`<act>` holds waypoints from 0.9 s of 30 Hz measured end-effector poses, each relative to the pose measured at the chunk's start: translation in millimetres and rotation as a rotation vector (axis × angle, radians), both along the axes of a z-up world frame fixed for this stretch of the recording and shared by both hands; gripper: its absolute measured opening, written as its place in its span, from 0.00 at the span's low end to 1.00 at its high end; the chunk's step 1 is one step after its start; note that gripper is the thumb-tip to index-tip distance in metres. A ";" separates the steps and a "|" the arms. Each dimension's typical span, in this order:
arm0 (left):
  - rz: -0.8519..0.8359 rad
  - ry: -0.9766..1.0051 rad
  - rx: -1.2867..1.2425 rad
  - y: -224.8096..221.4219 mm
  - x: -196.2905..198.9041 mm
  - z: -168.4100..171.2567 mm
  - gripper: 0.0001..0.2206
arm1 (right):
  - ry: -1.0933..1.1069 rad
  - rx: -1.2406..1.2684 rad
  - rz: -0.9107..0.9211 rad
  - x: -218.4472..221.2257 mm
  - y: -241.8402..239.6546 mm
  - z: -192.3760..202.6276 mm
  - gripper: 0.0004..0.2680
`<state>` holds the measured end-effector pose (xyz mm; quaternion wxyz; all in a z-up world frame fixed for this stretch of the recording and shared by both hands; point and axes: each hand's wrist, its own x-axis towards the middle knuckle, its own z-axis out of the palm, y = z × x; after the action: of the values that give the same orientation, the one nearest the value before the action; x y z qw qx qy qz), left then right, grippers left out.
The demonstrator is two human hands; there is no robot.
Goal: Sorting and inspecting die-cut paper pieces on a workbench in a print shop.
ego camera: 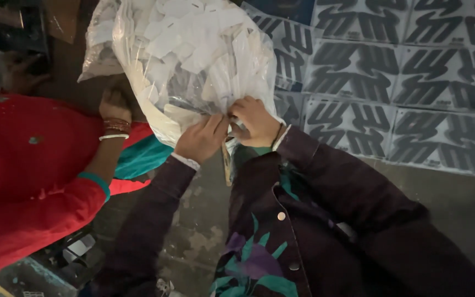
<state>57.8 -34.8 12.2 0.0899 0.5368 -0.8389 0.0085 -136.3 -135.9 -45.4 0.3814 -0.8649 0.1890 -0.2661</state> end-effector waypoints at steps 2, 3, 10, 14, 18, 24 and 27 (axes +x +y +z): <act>-0.006 -0.031 0.007 -5.1 2.6 -6.7 0.11 | 0.031 -0.009 -0.025 4.7 7.8 -7.3 0.14; -0.010 -0.062 0.008 -9.5 4.2 -9.9 0.09 | 0.062 -0.023 -0.049 7.5 9.5 -10.5 0.15; -0.005 -0.119 0.120 -4.0 50.5 -46.7 0.06 | -0.038 -0.005 -0.073 -1.7 11.6 -31.0 0.11; 0.066 0.295 0.067 3.1 14.3 4.3 0.06 | -0.219 0.141 -0.004 -8.6 11.3 -36.6 0.09; 0.209 0.327 -0.114 3.0 -18.6 24.1 0.10 | -0.213 0.344 -0.018 -7.9 4.4 -12.6 0.08; 0.039 -0.083 -0.159 -7.4 -20.9 27.1 0.12 | -0.149 0.401 -0.082 -4.6 6.5 -13.4 0.07; -0.062 -0.185 -0.205 -17.7 -15.1 27.0 0.13 | -0.167 0.350 -0.092 -2.7 6.0 -22.9 0.07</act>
<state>42.6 -52.5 39.2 0.0668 0.4954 -0.8546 0.1407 -139.0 -129.9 -68.3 0.5278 -0.7506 0.2396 -0.3172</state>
